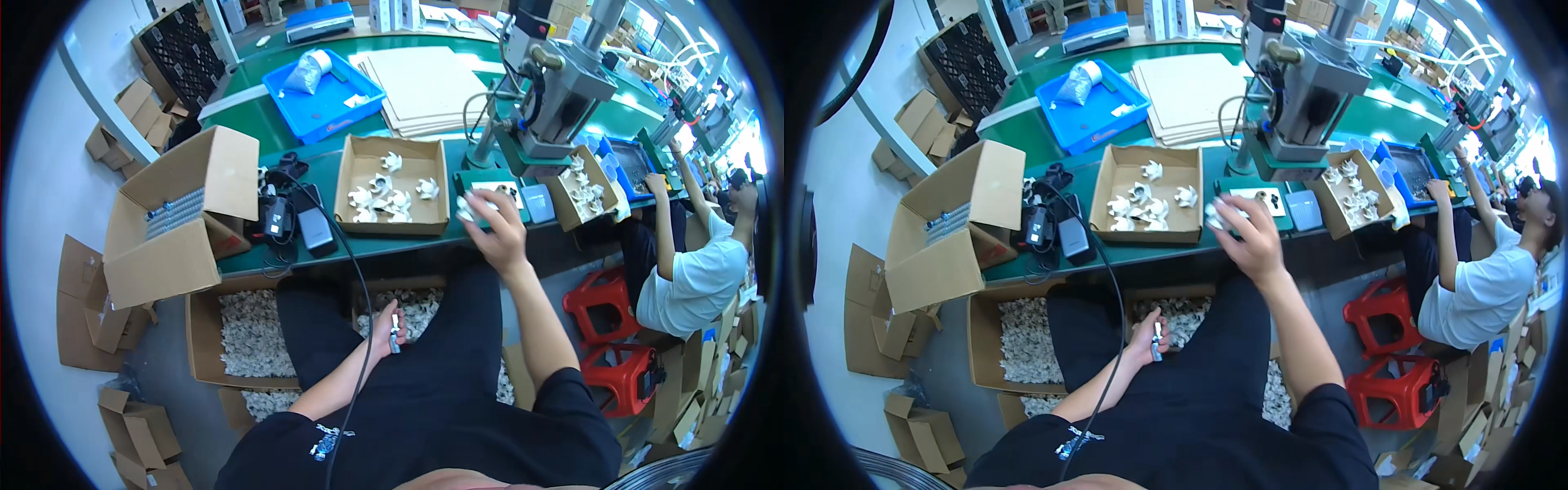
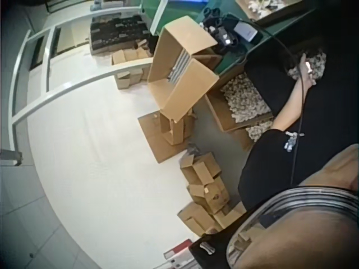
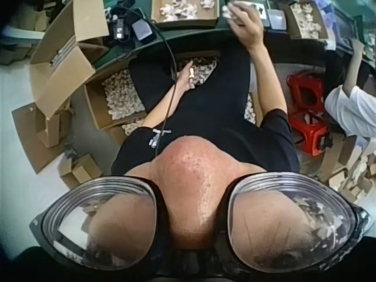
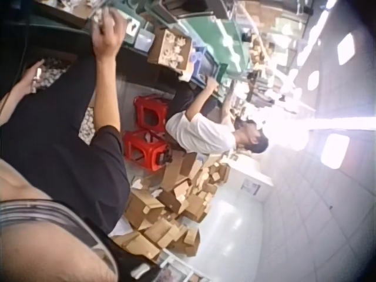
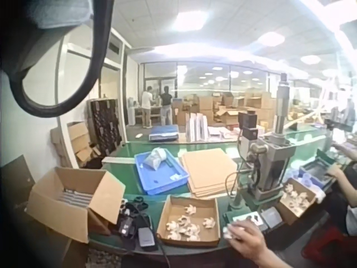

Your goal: Assembling small plastic and electronic components using a manual press machine at a factory workstation.

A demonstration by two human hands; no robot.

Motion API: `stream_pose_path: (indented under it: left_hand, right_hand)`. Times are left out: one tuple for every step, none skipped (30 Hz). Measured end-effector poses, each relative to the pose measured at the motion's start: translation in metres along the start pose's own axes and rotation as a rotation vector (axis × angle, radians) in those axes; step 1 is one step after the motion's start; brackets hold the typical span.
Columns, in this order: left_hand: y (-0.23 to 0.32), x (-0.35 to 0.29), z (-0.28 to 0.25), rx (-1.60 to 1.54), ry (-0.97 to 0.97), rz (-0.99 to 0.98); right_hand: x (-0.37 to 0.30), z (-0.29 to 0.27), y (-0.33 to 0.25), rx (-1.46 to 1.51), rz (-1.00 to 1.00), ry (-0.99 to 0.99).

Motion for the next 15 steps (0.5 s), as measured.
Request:
stream_pose_path:
  left_hand:
    - [-0.004, -0.004, -0.005, 0.012, 0.005, -0.002]
    - [-0.012, -0.006, -0.007, 0.010, 0.017, -0.010]
    - [-0.016, -0.009, -0.008, -0.015, 0.002, -0.002]
    - [-0.012, -0.008, -0.009, -0.028, -0.018, 0.012]
    - [-0.008, -0.008, -0.010, -0.043, -0.037, 0.028]
    - [-0.003, -0.007, -0.013, -0.036, -0.036, 0.038]
    - [-0.004, -0.006, -0.015, -0.058, -0.060, 0.077]
    - [-0.004, -0.006, -0.019, -0.084, -0.085, 0.116]
    - [-0.004, -0.005, -0.019, -0.116, -0.110, 0.156]
    - [-0.003, -0.005, -0.019, -0.136, -0.109, 0.174]
    - [-0.003, -0.004, -0.019, -0.118, -0.105, 0.200]
    - [-0.003, -0.003, -0.018, -0.100, -0.101, 0.225]
    - [-0.005, -0.004, -0.020, -0.077, -0.091, 0.246]
    - [-0.006, -0.006, -0.021, -0.097, -0.082, 0.255]
    - [-0.008, -0.008, -0.019, -0.055, -0.032, 0.280]
  right_hand:
    - [0.016, 0.009, -0.018, -0.005, 0.046, 0.009]
    - [0.030, 0.015, -0.038, 0.001, 0.058, 0.004]
    - [0.047, 0.021, -0.058, -0.019, 0.075, 0.008]
    - [0.056, 0.027, -0.067, -0.043, 0.090, 0.024]
    - [0.052, 0.029, -0.072, -0.041, 0.096, 0.036]
    - [0.042, 0.031, -0.081, 0.084, 0.089, 0.008]
    - [0.029, 0.031, -0.090, 0.215, 0.076, -0.026]
    - [0.009, 0.035, -0.093, 0.281, 0.088, -0.122]
    - [-0.018, 0.041, -0.094, 0.346, 0.094, -0.226]
    - [-0.045, 0.049, -0.098, 0.327, 0.150, -0.316]
    - [-0.072, 0.054, -0.104, 0.303, 0.205, -0.410]
    - [-0.097, 0.056, -0.108, 0.274, 0.250, -0.486]
    - [-0.119, 0.056, -0.112, 0.245, 0.301, -0.559]
    - [-0.138, 0.056, -0.114, 0.259, 0.290, -0.574]
    - [-0.154, 0.054, -0.113, 0.256, 0.316, -0.618]
Point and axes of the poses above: each hand's wrist, its own x-axis towards the middle knuckle, its own z-axis out of the palm, y = z × x, the point moved 1 cm from there along x, towards the middle knuckle, and after that the axes turned 10 degrees about y, right-handed, at the moved point
